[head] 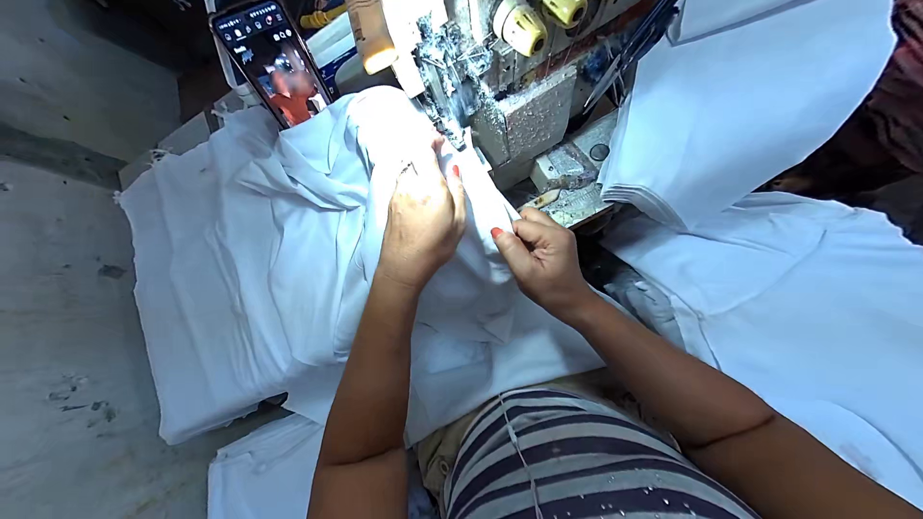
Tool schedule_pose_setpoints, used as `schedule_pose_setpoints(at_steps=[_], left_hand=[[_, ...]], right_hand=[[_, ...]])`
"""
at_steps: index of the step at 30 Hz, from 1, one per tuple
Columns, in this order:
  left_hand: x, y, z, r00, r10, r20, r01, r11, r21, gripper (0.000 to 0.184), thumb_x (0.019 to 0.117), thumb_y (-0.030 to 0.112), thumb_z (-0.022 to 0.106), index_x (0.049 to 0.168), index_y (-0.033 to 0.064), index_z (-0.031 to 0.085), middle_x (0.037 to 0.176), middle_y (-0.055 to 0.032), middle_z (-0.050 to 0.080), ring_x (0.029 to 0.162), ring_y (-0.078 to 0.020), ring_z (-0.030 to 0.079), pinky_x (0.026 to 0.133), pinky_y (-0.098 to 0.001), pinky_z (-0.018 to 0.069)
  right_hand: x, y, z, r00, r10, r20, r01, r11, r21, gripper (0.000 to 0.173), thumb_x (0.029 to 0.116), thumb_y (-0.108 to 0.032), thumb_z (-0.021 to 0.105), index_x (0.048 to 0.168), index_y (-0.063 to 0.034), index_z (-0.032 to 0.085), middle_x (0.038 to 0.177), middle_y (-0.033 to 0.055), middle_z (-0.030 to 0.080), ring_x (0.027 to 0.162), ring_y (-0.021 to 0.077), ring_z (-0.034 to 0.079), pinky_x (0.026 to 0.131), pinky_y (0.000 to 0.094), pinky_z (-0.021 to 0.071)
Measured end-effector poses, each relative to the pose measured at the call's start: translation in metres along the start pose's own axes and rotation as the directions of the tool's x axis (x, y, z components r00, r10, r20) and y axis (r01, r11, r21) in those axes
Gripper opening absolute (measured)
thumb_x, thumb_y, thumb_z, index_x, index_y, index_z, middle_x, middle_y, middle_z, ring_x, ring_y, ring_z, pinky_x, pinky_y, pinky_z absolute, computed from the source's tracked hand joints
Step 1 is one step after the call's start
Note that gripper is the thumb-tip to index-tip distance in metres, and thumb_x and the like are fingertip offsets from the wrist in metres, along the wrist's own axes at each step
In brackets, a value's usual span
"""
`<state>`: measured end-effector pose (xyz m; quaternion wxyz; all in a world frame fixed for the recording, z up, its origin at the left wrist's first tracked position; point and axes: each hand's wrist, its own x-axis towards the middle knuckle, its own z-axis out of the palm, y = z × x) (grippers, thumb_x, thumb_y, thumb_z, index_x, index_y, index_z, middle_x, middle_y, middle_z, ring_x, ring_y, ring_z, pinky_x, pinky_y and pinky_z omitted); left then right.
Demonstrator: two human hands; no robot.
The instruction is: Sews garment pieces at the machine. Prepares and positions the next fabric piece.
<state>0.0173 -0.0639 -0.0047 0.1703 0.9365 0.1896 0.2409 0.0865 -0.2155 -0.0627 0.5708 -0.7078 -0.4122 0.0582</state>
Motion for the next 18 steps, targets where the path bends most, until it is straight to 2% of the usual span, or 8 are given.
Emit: schedule_pose_setpoints(at_steps=[3,6,8,10,12,14,16,18], left_hand=[[0.002,-0.027,-0.004,0.999,-0.041,-0.03,0.036,0.989,-0.146,0.047,0.1042,0.02,0.049,0.14,-0.0113,0.047,0.14,-0.0263,0.058,0.135,-0.0289,0.053,0.114,-0.0374,0.039],[-0.044,-0.049,-0.011,0.939,-0.111,-0.326,0.019,0.962,-0.271,0.056,0.099,0.013,0.06,0.141,-0.0161,0.037,0.152,-0.032,0.043,0.142,-0.0295,0.047,0.115,-0.0375,0.0417],[-0.115,-0.059,-0.014,0.802,-0.288,-0.524,0.164,0.949,-0.27,0.064,0.0975,0.016,0.068,0.145,-0.0105,0.034,0.153,-0.0224,0.042,0.131,-0.0194,0.055,0.099,-0.0316,0.0527],[-0.192,-0.07,-0.009,0.555,-0.492,-0.671,0.425,0.861,-0.28,0.075,0.0931,0.016,0.073,0.143,-0.0189,0.029,0.142,-0.0297,0.043,0.11,-0.0187,0.06,0.083,-0.028,0.0548],[-0.252,-0.073,-0.004,0.32,-0.763,-0.562,0.658,0.605,-0.447,0.09,0.0924,0.017,0.073,0.149,-0.0209,0.013,0.141,-0.0378,0.039,0.114,-0.0266,0.056,0.091,-0.0321,0.0529],[-0.292,-0.074,0.008,0.19,-0.953,-0.234,0.772,0.293,-0.565,0.078,0.0948,0.017,0.07,0.149,-0.0137,0.022,0.119,-0.022,0.057,0.091,-0.0136,0.06,0.076,-0.0285,0.0532],[-0.314,-0.077,0.019,0.242,-0.966,0.091,0.802,0.146,-0.579,0.023,0.0973,0.01,0.063,0.112,-0.0046,0.054,0.07,0.0022,0.062,0.054,-0.0011,0.055,0.052,-0.0206,0.0495],[-0.318,-0.077,-0.002,0.266,-0.943,0.201,0.818,0.11,-0.564,0.017,0.1028,0.011,0.055,0.109,-0.0046,0.059,0.069,0.0041,0.063,0.052,-0.0005,0.054,0.052,-0.02,0.0496]], right_hand=[[0.017,0.007,0.001,1.0,-0.02,-0.016,0.02,1.0,0.02,0.035,0.0987,-0.015,0.056,0.067,-0.0024,0.059,0.07,0.0033,0.049,0.067,0.0076,0.048,0.061,0.022,0.0393],[0.032,0.016,-0.006,0.998,-0.033,0.059,0.027,0.995,0.093,0.031,0.1004,-0.016,0.056,0.072,-0.0032,0.062,0.073,0.0,0.052,0.069,0.0017,0.049,0.064,0.0174,0.0398],[0.036,0.021,-0.013,0.99,-0.029,0.136,0.005,0.985,0.17,0.027,0.101,-0.015,0.056,0.08,-0.0022,0.067,0.077,-0.0019,0.057,0.075,-0.0021,0.052,0.07,0.0146,0.0428],[0.036,0.025,-0.019,0.981,0.003,0.196,-0.051,0.969,0.241,0.022,0.1012,-0.014,0.056,0.087,-0.003,0.07,0.082,-0.005,0.06,0.079,-0.0053,0.055,0.074,0.0128,0.0457],[0.035,0.028,-0.021,0.974,0.029,0.227,-0.097,0.95,0.298,0.019,0.1011,-0.013,0.057,0.09,-0.0053,0.07,0.084,-0.0077,0.062,0.08,-0.0066,0.057,0.075,0.0125,0.0479],[0.034,0.03,-0.02,0.971,0.047,0.233,-0.127,0.93,0.345,0.017,0.1008,-0.011,0.057,0.091,-0.0066,0.07,0.086,-0.0093,0.063,0.08,-0.0071,0.058,0.076,0.0125,0.0493],[0.033,0.032,-0.017,0.97,0.071,0.233,-0.161,0.906,0.391,0.017,0.1013,-0.01,0.055,0.092,-0.0084,0.07,0.089,-0.0105,0.065,0.081,-0.0068,0.059,0.076,0.0134,0.0508],[0.03,0.029,-0.016,0.967,0.102,0.233,-0.197,0.881,0.43,0.016,0.1018,-0.01,0.055,0.094,-0.0102,0.069,0.088,-0.0114,0.066,0.079,-0.006,0.061,0.074,0.0147,0.0525]])
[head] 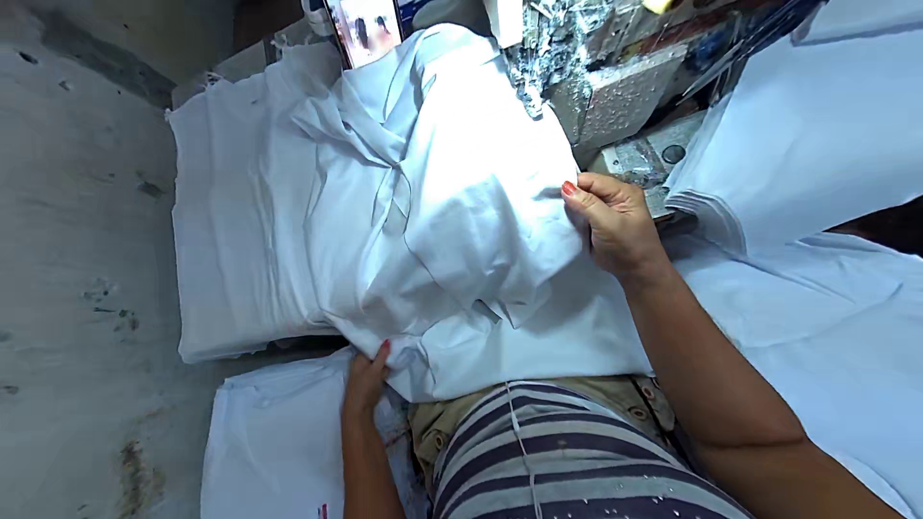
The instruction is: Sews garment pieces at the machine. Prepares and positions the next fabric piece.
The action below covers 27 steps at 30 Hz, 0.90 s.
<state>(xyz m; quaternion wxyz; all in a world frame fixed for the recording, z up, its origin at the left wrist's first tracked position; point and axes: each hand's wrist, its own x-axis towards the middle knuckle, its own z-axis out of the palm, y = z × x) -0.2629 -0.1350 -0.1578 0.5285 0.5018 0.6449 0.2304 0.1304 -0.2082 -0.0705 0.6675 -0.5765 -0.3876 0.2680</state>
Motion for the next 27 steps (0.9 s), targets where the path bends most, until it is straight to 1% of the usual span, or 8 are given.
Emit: schedule_pose_setpoints(at_steps=[3,5,8,10,13,16,21,27], left_hand=[[0.007,0.049,-0.073,0.956,0.086,-0.279,-0.104,0.993,-0.05,0.026,0.1077,0.015,0.046,0.129,-0.0004,0.045,0.073,0.0074,0.059,0.051,0.0024,0.053,0.049,-0.0166,0.0494],[0.024,0.095,-0.127,0.881,0.204,-0.427,-0.244,0.969,-0.041,0.031,0.1082,0.015,0.045,0.136,0.001,0.042,0.085,0.0066,0.059,0.06,0.0016,0.057,0.057,-0.018,0.053],[0.06,0.152,-0.15,0.695,0.496,-0.521,-0.517,0.848,0.117,0.043,0.1055,0.015,0.052,0.144,-0.0003,0.038,0.123,-0.0039,0.06,0.099,-0.0066,0.066,0.086,-0.0256,0.0576],[0.049,0.188,-0.104,0.578,0.715,-0.394,-0.603,0.699,0.383,0.067,0.1066,0.023,0.053,0.154,-0.0118,0.02,0.156,-0.0274,0.036,0.137,-0.0276,0.049,0.112,-0.0361,0.0439],[-0.006,0.194,0.017,0.497,0.867,0.028,-0.75,0.413,0.516,0.067,0.0988,0.032,0.066,0.14,-0.012,0.037,0.134,-0.0264,0.051,0.115,-0.0238,0.06,0.089,-0.0327,0.0538],[-0.03,0.137,0.121,0.434,0.836,0.335,-0.868,0.288,0.405,0.053,0.0864,0.026,0.075,0.125,-0.0085,0.063,0.117,-0.0281,0.066,0.103,-0.0378,0.067,0.083,-0.0505,0.0565],[-0.028,0.104,0.157,0.501,0.849,0.168,-0.821,0.405,0.403,0.025,0.1003,0.008,0.052,0.109,-0.004,0.072,0.104,-0.0215,0.068,0.097,-0.0293,0.067,0.085,-0.037,0.0557],[-0.041,0.118,0.148,0.477,0.841,0.254,-0.859,0.386,0.336,0.04,0.0893,0.027,0.069,0.115,-0.0026,0.072,0.112,-0.0202,0.07,0.102,-0.0282,0.068,0.084,-0.0404,0.057]], right_hand=[[-0.014,-0.012,-0.002,0.997,0.021,0.068,-0.027,0.996,0.087,0.032,0.1016,-0.003,0.057,0.133,-0.0031,0.06,0.105,-0.0046,0.07,0.087,-0.0007,0.067,0.081,0.0191,0.0585],[-0.023,-0.012,0.003,0.992,0.03,0.124,-0.047,0.988,0.145,0.058,0.0981,0.001,0.059,0.152,-0.007,0.041,0.092,-0.0027,0.067,0.075,0.0029,0.066,0.072,0.0217,0.0587],[-0.036,-0.008,0.015,0.977,0.13,0.167,-0.164,0.965,0.204,0.064,0.0951,0.004,0.062,0.153,-0.0073,0.036,0.09,-0.002,0.069,0.075,0.005,0.068,0.074,0.0241,0.0605],[-0.044,-0.007,0.022,0.967,0.217,0.136,-0.24,0.953,0.184,0.043,0.0949,0.003,0.064,0.136,-0.0014,0.053,0.089,-0.0029,0.07,0.076,0.0038,0.068,0.073,0.023,0.0602],[-0.048,-0.006,0.022,0.956,0.274,0.107,-0.283,0.956,0.074,0.01,0.0957,-0.002,0.067,0.106,-0.0027,0.068,0.081,-0.0048,0.07,0.068,-0.0015,0.064,0.064,0.0166,0.0555],[-0.047,-0.007,0.017,0.934,0.335,0.121,-0.34,0.94,0.026,0.004,0.0985,-0.004,0.065,0.097,-0.0032,0.068,0.073,-0.0032,0.067,0.055,-0.0005,0.058,0.052,0.0158,0.0509],[-0.046,-0.011,0.016,0.892,0.428,0.147,-0.444,0.891,0.096,0.007,0.1025,-0.003,0.058,0.097,-0.0033,0.062,0.077,0.0003,0.068,0.061,0.0058,0.067,0.058,0.0225,0.06],[-0.056,-0.017,0.023,0.93,0.345,0.129,-0.36,0.926,0.113,0.005,0.102,-0.003,0.058,0.1,-0.0039,0.062,0.081,-0.0007,0.07,0.067,0.0052,0.069,0.064,0.0218,0.0617]])
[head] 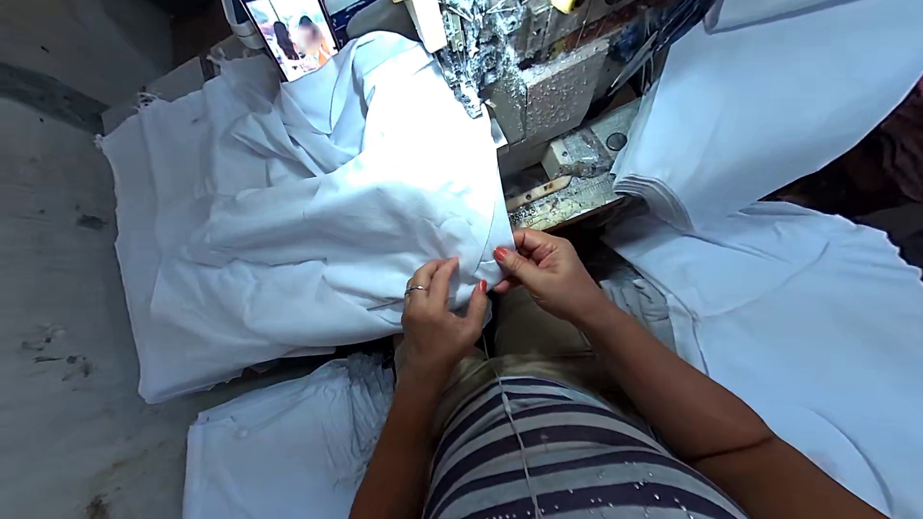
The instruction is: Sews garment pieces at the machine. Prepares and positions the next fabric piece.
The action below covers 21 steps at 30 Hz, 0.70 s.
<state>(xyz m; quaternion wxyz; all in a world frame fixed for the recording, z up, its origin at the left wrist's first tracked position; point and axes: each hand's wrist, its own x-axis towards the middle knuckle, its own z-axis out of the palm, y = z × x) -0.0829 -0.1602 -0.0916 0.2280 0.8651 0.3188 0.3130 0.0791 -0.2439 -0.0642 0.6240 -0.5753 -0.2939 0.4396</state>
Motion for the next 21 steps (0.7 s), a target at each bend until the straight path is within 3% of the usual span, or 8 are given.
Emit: schedule_pose_setpoints(at_steps=[3,6,8,11,14,16,19,21], left_hand=[[-0.001,-0.007,0.011,1.0,0.024,0.011,-0.024,0.999,0.034,0.028,0.0949,0.019,0.064,0.112,-0.0001,0.075,0.111,-0.0188,0.07,0.1,-0.0273,0.069,0.085,-0.0391,0.0576],[-0.003,-0.008,0.013,0.999,0.034,0.017,-0.035,0.998,0.051,0.039,0.0886,0.02,0.067,0.12,-0.0019,0.073,0.114,-0.0193,0.07,0.102,-0.0283,0.069,0.085,-0.0402,0.0569],[-0.002,-0.007,0.015,0.999,0.016,-0.034,-0.013,0.997,0.078,0.029,0.0929,0.012,0.06,0.113,-0.0015,0.075,0.109,-0.0196,0.071,0.098,-0.0282,0.07,0.082,-0.038,0.0577],[0.006,-0.001,0.0,0.975,-0.222,0.019,0.223,0.968,-0.118,0.026,0.0998,0.004,0.048,0.111,-0.0065,0.069,0.106,-0.0169,0.07,0.098,-0.0207,0.068,0.086,-0.0352,0.0544],[0.026,-0.004,-0.039,0.846,-0.492,0.207,0.529,0.72,-0.449,0.019,0.1074,0.01,0.042,0.111,0.0057,0.061,0.084,0.0064,0.065,0.074,0.0015,0.062,0.069,-0.0204,0.0546],[0.041,-0.003,-0.065,0.883,-0.444,0.153,0.457,0.735,-0.501,0.013,0.1068,0.012,0.048,0.105,0.0119,0.061,0.078,0.0143,0.062,0.068,0.0057,0.06,0.064,-0.0163,0.0533],[0.056,0.022,-0.101,0.988,-0.142,0.057,0.153,0.909,-0.387,0.01,0.1048,0.019,0.056,0.099,0.0176,0.064,0.083,0.0216,0.063,0.076,0.0125,0.059,0.068,-0.0094,0.0514],[0.057,0.047,-0.108,0.991,0.056,0.12,-0.019,0.957,-0.289,0.016,0.1046,0.021,0.056,0.097,0.0113,0.066,0.086,0.0147,0.065,0.079,0.0127,0.058,0.072,-0.0074,0.0496]], right_hand=[[0.001,0.001,-0.001,0.999,0.006,-0.034,-0.007,1.0,-0.013,0.004,0.1019,-0.003,0.059,0.1,-0.0023,0.063,0.079,0.0002,0.069,0.063,0.0051,0.068,0.061,0.0214,0.0607],[0.0,0.0,-0.002,0.999,-0.006,-0.037,0.004,0.999,-0.053,0.005,0.1013,-0.004,0.06,0.097,-0.0029,0.063,0.076,-0.0008,0.068,0.06,0.0035,0.066,0.058,0.0192,0.0585],[0.001,-0.001,-0.001,1.0,0.007,-0.023,-0.008,0.999,-0.043,0.005,0.1013,-0.004,0.06,0.097,-0.0031,0.063,0.076,-0.0004,0.068,0.059,0.0045,0.066,0.058,0.0203,0.0591],[0.003,-0.001,-0.001,0.997,0.066,-0.029,-0.066,0.998,0.006,0.006,0.1026,-0.005,0.058,0.098,-0.004,0.062,0.077,-0.0004,0.069,0.063,0.0056,0.068,0.061,0.0225,0.0611],[0.007,0.003,-0.005,0.992,0.113,-0.056,-0.109,0.991,0.072,0.008,0.1055,-0.005,0.052,0.102,-0.0044,0.059,0.08,0.0009,0.069,0.067,0.0079,0.07,0.064,0.0261,0.0631],[0.007,0.005,-0.006,0.993,0.087,-0.076,-0.082,0.995,0.061,0.008,0.1065,-0.007,0.05,0.11,-0.0052,0.057,0.08,0.0008,0.07,0.064,0.0073,0.07,0.059,0.0239,0.0611],[0.003,0.006,-0.004,0.993,-0.033,-0.113,0.028,0.999,-0.042,0.018,0.1056,-0.014,0.054,0.122,-0.0065,0.057,0.083,-0.0021,0.072,0.062,0.0032,0.068,0.053,0.0197,0.0572],[-0.002,0.004,-0.001,0.979,-0.126,-0.16,0.105,0.986,-0.132,0.021,0.1038,-0.013,0.057,0.123,-0.0038,0.06,0.083,-0.0027,0.071,0.061,0.0003,0.065,0.053,0.0178,0.0556]])
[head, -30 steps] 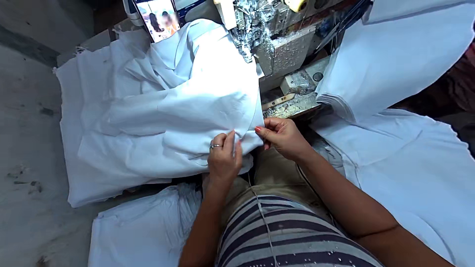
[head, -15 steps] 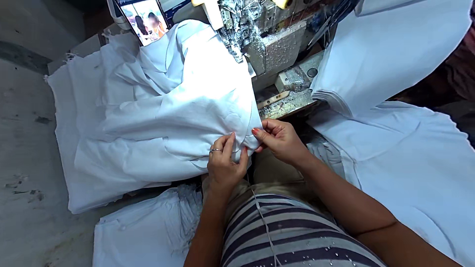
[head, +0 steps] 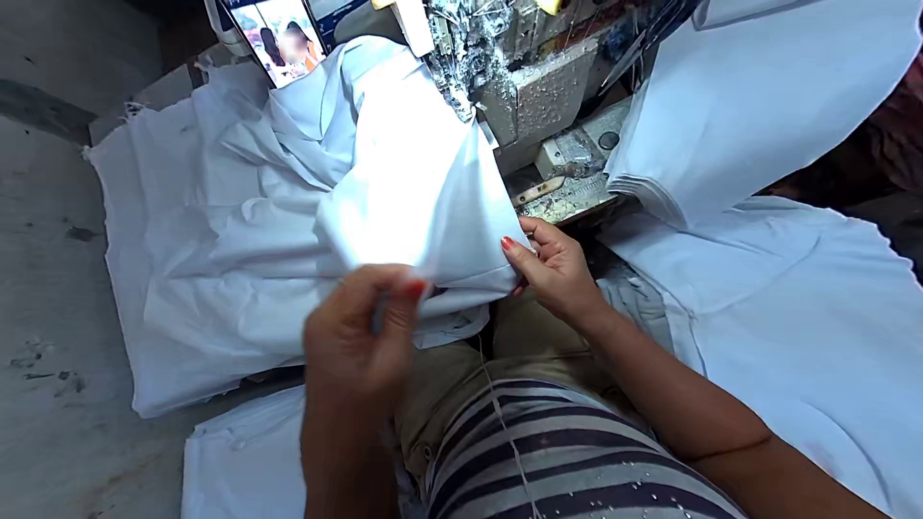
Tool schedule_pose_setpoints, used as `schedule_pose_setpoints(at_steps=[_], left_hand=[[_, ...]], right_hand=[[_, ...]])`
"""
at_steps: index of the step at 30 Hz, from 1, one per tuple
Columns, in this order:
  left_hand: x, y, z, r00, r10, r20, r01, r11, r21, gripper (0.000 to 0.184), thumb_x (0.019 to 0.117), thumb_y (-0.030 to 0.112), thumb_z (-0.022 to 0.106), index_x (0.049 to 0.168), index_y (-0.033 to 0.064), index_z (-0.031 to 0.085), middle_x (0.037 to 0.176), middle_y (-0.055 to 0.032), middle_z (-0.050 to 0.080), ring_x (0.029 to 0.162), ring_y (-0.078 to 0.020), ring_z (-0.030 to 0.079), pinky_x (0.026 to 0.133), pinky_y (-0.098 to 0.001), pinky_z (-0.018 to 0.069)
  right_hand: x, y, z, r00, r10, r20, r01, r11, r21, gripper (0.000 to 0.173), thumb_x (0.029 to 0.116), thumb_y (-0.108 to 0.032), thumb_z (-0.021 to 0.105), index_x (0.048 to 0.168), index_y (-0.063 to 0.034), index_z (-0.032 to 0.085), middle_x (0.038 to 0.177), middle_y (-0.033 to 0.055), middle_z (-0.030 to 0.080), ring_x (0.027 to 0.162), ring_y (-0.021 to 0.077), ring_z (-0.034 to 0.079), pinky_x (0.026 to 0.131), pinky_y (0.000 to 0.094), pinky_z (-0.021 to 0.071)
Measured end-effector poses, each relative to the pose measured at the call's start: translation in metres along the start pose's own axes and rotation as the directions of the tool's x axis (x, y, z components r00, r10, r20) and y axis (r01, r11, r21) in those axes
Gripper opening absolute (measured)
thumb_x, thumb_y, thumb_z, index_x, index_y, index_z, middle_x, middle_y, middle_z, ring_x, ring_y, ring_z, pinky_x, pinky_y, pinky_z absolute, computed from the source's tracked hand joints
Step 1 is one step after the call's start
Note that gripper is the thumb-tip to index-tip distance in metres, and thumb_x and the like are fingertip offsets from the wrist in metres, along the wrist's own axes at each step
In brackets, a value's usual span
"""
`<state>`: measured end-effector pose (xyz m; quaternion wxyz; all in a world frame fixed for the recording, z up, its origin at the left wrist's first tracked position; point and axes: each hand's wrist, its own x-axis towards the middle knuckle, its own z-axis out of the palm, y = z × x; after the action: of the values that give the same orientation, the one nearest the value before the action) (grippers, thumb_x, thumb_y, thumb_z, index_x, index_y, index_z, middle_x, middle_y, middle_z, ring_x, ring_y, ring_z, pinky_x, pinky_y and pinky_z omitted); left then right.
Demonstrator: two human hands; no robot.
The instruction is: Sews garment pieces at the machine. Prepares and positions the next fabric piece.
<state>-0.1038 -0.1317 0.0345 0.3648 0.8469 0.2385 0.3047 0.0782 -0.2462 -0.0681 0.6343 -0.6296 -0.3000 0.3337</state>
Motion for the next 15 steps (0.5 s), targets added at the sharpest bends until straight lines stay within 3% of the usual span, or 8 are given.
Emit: schedule_pose_setpoints(at_steps=[2,3,8,15], left_hand=[[-0.002,0.012,0.014,0.99,0.069,0.126,-0.08,0.993,0.087,0.024,0.105,0.02,0.055,0.098,0.0036,0.07,0.082,0.0016,0.064,0.075,0.0042,0.057,0.07,-0.0105,0.0471],[-0.003,0.012,0.022,0.983,0.072,0.171,-0.094,0.988,0.123,0.025,0.105,0.019,0.053,0.099,0.0035,0.072,0.08,-0.0007,0.064,0.074,0.0013,0.057,0.068,-0.0121,0.0473],[0.006,-0.001,0.048,0.974,0.042,0.222,-0.103,0.957,0.272,0.024,0.1022,0.014,0.051,0.102,0.0047,0.074,0.077,-0.0034,0.061,0.067,-0.0077,0.057,0.061,-0.0184,0.0471],[0.047,0.002,0.056,0.974,0.019,0.227,-0.108,0.917,0.385,0.019,0.1003,0.007,0.056,0.105,0.0014,0.074,0.083,-0.0109,0.067,0.072,-0.0207,0.063,0.064,-0.0331,0.0512]], right_hand=[[-0.003,0.001,0.001,0.996,-0.09,-0.029,0.088,0.994,-0.062,0.019,0.1027,-0.012,0.058,0.118,-0.0015,0.064,0.084,-0.003,0.07,0.061,-0.0021,0.063,0.054,0.0164,0.0548],[-0.003,0.002,0.0,0.993,-0.116,-0.032,0.113,0.99,-0.078,0.018,0.1025,-0.012,0.058,0.116,-0.0015,0.065,0.083,-0.0039,0.069,0.06,-0.0031,0.062,0.055,0.0156,0.0542],[0.008,0.003,0.001,0.984,-0.162,-0.069,0.153,0.98,-0.127,0.014,0.1022,-0.011,0.059,0.106,-0.0019,0.068,0.074,-0.0071,0.066,0.058,-0.0073,0.057,0.054,0.0118,0.0499],[0.037,-0.005,0.007,0.965,-0.245,-0.088,0.23,0.962,-0.149,0.017,0.1037,-0.016,0.059,0.091,-0.006,0.064,0.065,-0.0064,0.057,0.051,-0.0059,0.05,0.049,0.0114,0.0437]])
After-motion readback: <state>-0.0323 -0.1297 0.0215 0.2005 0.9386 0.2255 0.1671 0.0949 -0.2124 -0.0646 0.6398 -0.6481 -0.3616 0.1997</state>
